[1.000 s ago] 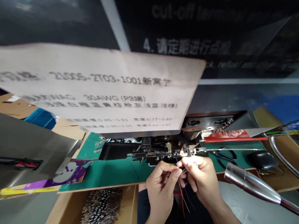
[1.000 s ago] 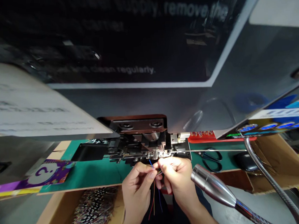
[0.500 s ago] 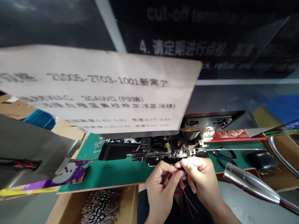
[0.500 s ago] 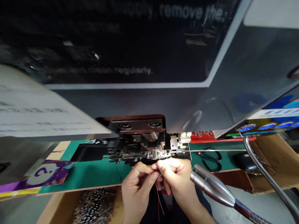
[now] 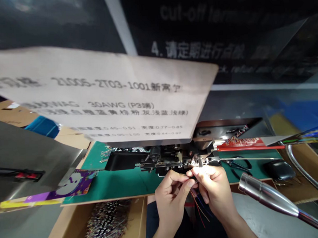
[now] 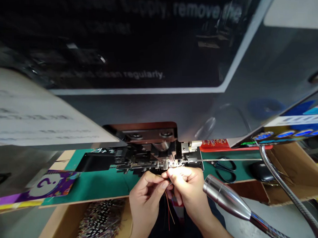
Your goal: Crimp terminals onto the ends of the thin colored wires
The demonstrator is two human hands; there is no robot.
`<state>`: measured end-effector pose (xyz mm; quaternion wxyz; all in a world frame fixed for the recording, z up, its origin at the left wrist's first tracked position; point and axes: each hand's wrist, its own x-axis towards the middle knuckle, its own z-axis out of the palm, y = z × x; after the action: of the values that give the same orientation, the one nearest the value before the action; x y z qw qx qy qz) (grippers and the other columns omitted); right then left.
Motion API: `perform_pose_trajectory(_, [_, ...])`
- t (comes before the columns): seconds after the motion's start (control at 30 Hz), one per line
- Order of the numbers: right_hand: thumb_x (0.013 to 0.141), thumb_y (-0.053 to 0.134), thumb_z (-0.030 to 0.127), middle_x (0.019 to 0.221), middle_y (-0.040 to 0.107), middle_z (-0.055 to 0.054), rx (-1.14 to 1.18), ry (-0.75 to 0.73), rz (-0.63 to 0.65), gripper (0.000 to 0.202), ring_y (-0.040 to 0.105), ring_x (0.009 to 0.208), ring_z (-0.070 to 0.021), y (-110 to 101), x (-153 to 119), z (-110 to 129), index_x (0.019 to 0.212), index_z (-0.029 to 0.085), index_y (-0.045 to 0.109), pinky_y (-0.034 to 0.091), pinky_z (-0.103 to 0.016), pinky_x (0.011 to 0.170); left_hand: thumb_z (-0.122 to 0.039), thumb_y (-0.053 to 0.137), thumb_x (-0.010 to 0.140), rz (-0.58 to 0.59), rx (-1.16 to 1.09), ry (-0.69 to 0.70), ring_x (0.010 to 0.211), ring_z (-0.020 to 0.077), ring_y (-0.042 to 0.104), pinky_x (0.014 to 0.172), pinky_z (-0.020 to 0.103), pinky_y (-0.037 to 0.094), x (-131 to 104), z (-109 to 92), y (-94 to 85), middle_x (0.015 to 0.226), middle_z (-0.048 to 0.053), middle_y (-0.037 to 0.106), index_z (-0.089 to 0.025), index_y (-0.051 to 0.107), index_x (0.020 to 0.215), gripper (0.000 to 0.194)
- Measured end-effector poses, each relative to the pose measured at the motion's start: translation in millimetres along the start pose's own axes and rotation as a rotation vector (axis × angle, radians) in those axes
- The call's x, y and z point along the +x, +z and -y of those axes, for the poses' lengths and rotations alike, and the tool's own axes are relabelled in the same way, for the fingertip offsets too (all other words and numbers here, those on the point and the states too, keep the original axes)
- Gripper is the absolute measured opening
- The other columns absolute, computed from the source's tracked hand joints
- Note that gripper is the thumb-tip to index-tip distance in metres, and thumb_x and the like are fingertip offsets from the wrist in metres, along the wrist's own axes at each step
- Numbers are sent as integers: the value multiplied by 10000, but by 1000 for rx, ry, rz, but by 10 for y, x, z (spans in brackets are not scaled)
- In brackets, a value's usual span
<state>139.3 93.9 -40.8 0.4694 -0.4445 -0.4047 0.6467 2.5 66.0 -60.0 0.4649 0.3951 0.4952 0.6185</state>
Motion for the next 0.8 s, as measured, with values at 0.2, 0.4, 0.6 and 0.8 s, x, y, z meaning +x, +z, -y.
perform_pose_trajectory(0.2, [1049,797,555,428,520,59,-133,-37,-54,429,373,380,-99,-21,-35,57,955,157,930,428,-256,473,-238,920,909,12,90,29,653,189,797,616,239,660,8,-13,-20,767,-3,800,-215,791,840,148])
perform_pose_trajectory(0.4, [1085,744,586,502,566,37,-195,-70,-100,454,454,453,-129,-304,-259,-16,990,179,919,431,-247,512,-297,914,964,23,-42,1,667,198,814,672,276,683,-90,-40,-11,782,11,816,-212,734,884,215])
perform_pose_trajectory(0.6, [998,873,437,907,756,-54,-201,-183,35,269,672,766,-208,-289,-569,-385,1180,241,897,559,-281,691,-290,950,938,-14,-183,86,731,174,779,683,240,662,-226,-27,111,797,2,774,-214,725,861,249])
perform_pose_trajectory(0.8, [1061,807,445,939,740,-69,-183,-211,-10,308,668,841,-220,-226,-781,-399,868,206,814,560,-303,764,-329,868,1029,142,-26,46,1002,255,846,901,344,697,-406,-43,50,1045,78,856,-231,772,1034,137])
